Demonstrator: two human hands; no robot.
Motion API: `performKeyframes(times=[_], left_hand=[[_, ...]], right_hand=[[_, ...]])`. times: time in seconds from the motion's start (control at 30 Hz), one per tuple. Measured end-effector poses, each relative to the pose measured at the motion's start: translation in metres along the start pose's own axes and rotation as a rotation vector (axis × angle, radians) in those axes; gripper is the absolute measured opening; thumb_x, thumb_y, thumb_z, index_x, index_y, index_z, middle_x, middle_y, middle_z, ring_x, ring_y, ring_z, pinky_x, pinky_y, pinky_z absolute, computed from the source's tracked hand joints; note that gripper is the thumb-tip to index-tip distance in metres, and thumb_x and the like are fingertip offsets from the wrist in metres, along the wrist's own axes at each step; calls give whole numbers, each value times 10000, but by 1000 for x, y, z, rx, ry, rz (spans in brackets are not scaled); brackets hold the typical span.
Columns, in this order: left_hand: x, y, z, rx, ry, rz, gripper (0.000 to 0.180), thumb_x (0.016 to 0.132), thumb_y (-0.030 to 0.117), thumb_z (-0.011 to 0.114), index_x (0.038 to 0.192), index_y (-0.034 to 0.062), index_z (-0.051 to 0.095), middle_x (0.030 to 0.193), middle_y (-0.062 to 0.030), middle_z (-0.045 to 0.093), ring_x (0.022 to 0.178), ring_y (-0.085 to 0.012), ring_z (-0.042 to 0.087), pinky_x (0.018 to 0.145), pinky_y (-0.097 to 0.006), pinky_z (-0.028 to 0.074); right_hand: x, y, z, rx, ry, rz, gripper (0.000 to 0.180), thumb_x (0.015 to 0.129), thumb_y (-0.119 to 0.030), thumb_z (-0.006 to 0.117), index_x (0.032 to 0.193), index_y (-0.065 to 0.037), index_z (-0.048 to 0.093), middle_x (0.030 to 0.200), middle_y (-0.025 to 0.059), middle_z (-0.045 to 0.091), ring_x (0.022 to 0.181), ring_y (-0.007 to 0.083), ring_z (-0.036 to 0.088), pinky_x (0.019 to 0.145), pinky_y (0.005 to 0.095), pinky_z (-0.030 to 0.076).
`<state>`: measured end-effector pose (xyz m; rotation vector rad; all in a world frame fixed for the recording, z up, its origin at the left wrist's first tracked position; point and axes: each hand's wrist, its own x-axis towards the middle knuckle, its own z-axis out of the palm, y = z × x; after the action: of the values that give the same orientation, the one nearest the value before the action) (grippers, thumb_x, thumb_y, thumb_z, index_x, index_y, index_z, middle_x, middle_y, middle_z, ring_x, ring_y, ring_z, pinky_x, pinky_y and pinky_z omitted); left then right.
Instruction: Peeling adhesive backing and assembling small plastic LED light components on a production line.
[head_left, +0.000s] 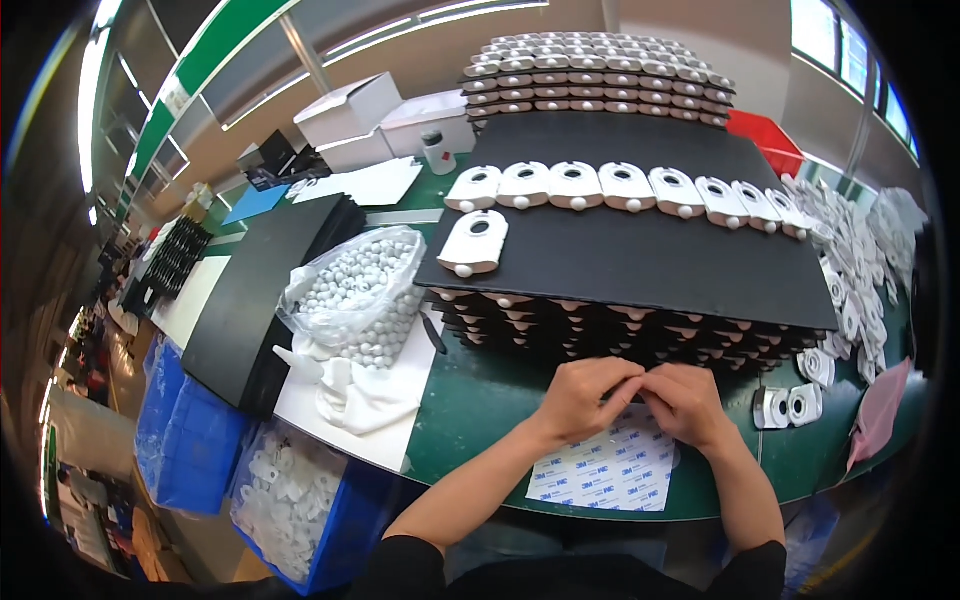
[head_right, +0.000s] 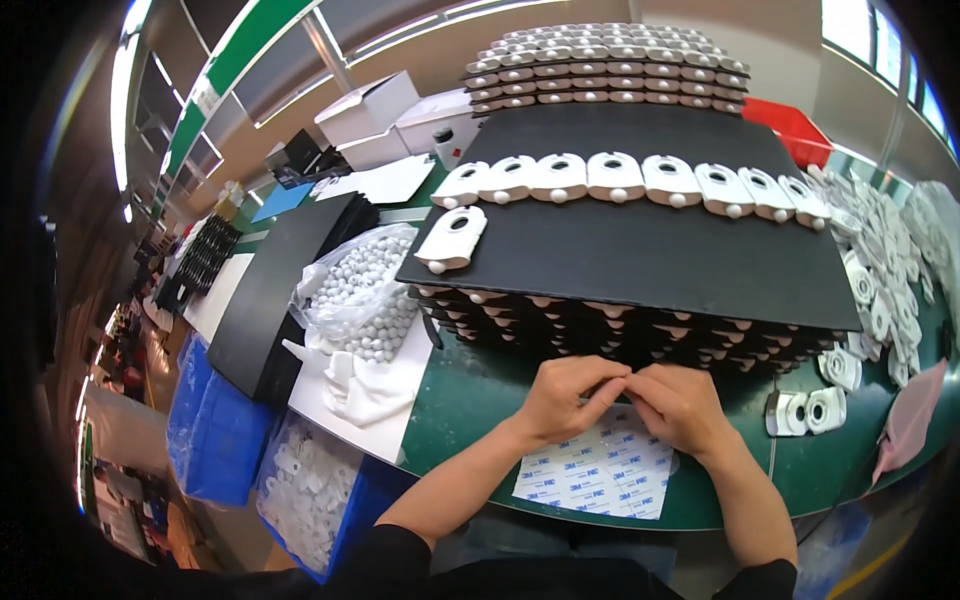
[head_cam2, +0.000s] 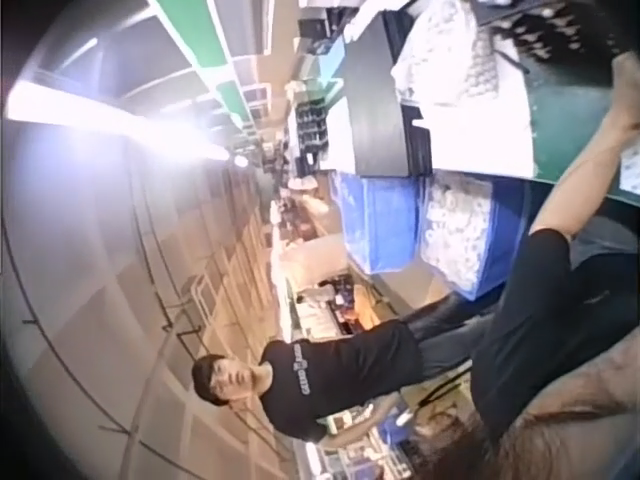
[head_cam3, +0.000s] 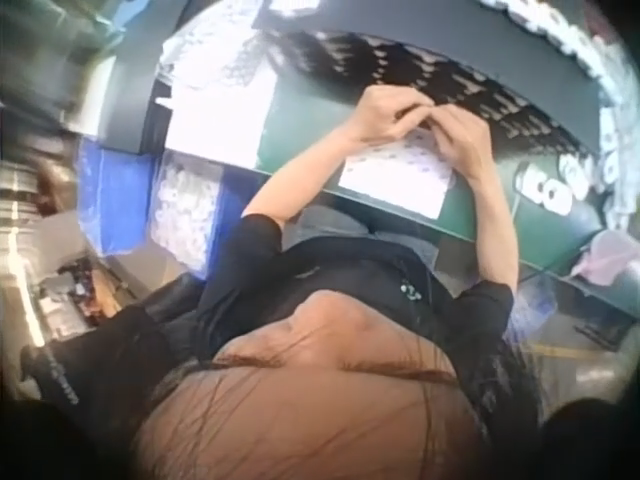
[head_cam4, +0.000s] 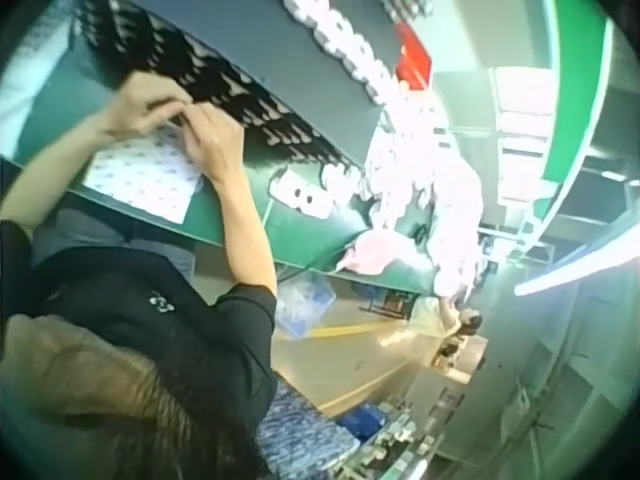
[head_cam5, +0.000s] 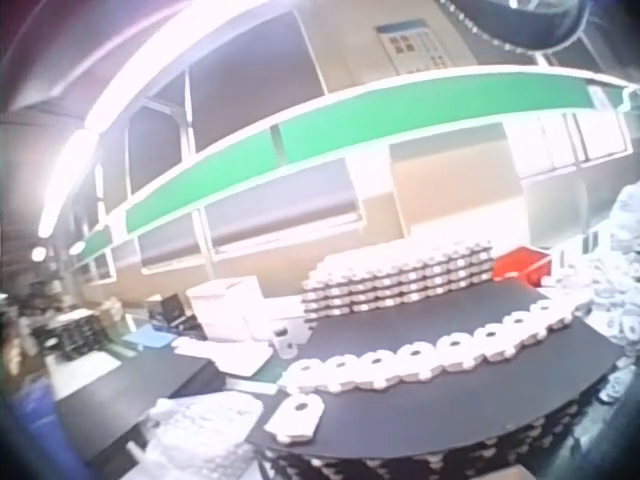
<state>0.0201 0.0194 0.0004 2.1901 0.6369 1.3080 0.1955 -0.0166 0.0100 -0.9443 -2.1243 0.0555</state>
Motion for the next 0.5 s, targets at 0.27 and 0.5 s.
performKeyframes(times=[0.27, 0.5], left_hand=[[4, 5, -3, 32, 18, 56, 90, 769, 84, 600, 840, 31, 617, 736, -96, 621, 645, -243, 608, 574, -300, 478], [3, 9, -13, -7, 71, 172, 82, 752, 98, 602, 780, 22, 594, 673, -85, 586, 567, -230, 560, 504, -298, 442]], right_hand=[[4, -5, -4, -31, -4, 18, 205, 627, 21, 642, 819, -34, 597, 696, 74, 589, 570, 241, 567, 486, 304, 445], [9, -4, 2, -12, 11, 66, 216, 657, 24, 641, 858, -51, 623, 656, 73, 582, 518, 222, 553, 456, 287, 422]])
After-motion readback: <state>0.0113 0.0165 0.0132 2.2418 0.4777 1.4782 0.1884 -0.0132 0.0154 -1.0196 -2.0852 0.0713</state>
